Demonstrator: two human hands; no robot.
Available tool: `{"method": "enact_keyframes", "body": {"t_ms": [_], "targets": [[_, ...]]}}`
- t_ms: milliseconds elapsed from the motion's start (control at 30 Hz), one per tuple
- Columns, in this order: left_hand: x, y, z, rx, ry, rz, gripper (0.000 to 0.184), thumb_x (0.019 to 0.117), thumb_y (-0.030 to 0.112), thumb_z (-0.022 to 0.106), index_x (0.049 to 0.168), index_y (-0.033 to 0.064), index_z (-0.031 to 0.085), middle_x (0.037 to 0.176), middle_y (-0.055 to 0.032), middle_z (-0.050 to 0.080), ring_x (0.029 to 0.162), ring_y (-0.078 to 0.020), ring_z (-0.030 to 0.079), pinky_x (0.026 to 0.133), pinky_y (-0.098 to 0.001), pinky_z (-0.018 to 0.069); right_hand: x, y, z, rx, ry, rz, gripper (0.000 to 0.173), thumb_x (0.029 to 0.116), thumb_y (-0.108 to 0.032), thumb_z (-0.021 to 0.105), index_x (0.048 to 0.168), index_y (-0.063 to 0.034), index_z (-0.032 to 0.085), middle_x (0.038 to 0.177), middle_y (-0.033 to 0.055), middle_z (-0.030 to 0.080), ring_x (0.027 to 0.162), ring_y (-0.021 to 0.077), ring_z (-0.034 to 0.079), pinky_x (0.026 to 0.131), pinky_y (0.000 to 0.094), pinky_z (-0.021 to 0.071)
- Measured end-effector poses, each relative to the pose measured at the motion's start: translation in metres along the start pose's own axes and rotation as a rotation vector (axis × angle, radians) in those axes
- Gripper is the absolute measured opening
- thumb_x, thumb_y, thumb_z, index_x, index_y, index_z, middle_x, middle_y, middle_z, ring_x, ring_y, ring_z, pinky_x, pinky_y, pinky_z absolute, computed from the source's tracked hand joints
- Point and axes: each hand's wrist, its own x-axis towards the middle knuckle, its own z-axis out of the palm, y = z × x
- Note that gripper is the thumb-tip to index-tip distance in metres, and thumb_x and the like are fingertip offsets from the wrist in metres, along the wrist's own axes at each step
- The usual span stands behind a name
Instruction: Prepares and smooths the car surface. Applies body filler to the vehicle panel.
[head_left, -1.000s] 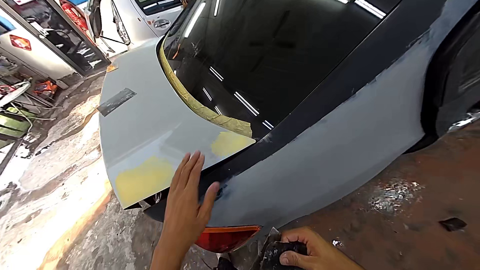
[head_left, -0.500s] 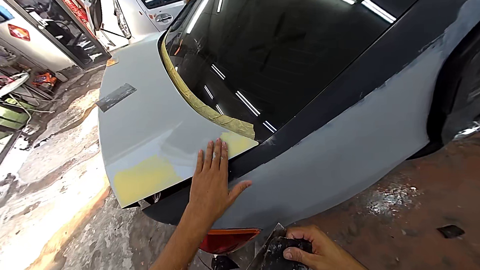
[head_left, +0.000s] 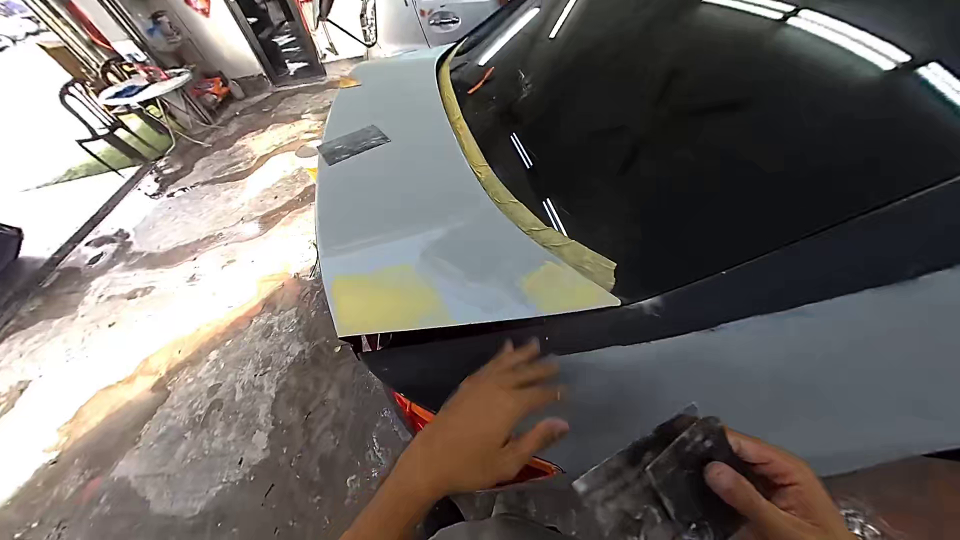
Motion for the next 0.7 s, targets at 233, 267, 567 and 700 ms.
{"method": "enact_keyframes", "body": {"t_ms": [233,267,567,700], "targets": [[-0.082,0.018,0.036,-1.150,0.199,-0.062,0.057,0.0972,0.063,0.051,0.139,0.0248,0.058,0.129,0.0082,0.068,0.115,-0.0078,0.066,0.098,-0.0320,0.0563,0.034,0.007,0.067,-0.035,-0.043,0.082,0.019,0.1011,-0.027,0.065,0.106,-0.0093,0.071,0.092,0.0002,0.074,0.081,0.0105,0.071,0.072,0.0305,0.0622],[-0.085,0.026,0.036,-1.109,0.311,-0.141,0.039,0.1029,0.045,0.054,0.133,0.0225,0.062,0.121,0.0070,0.072,0.108,-0.0098,0.070,0.094,-0.0344,0.0604,0.038,0.009,0.073,-0.087,-0.084,0.082,0.022,0.1015,-0.029,0.065,0.104,-0.0071,0.070,0.090,0.0015,0.072,0.079,0.0109,0.070,0.070,0.0305,0.0616],[-0.120,0.018,0.021,-1.253,0.609,-0.396,0.020,0.1061,0.024,0.053,0.113,0.0224,0.072,0.102,0.0004,0.078,0.087,-0.0143,0.076,0.076,-0.0375,0.0655,0.193,-0.109,0.034,-1.212,-0.101,0.147,0.024,0.1055,-0.027,0.057,0.108,-0.0046,0.066,0.087,0.0145,0.067,0.080,0.0300,0.068,0.071,0.0540,0.0554],[-0.115,0.023,0.025,-1.195,0.535,-0.361,0.022,0.1072,0.018,0.050,0.114,0.0228,0.070,0.101,0.0039,0.078,0.086,-0.0109,0.076,0.075,-0.0341,0.0654,0.253,-0.110,0.063,-1.580,-0.238,0.333,0.022,0.1025,-0.020,0.057,0.108,-0.0020,0.068,0.099,0.0215,0.069,0.095,0.0418,0.068,0.078,0.0646,0.0532]]}}
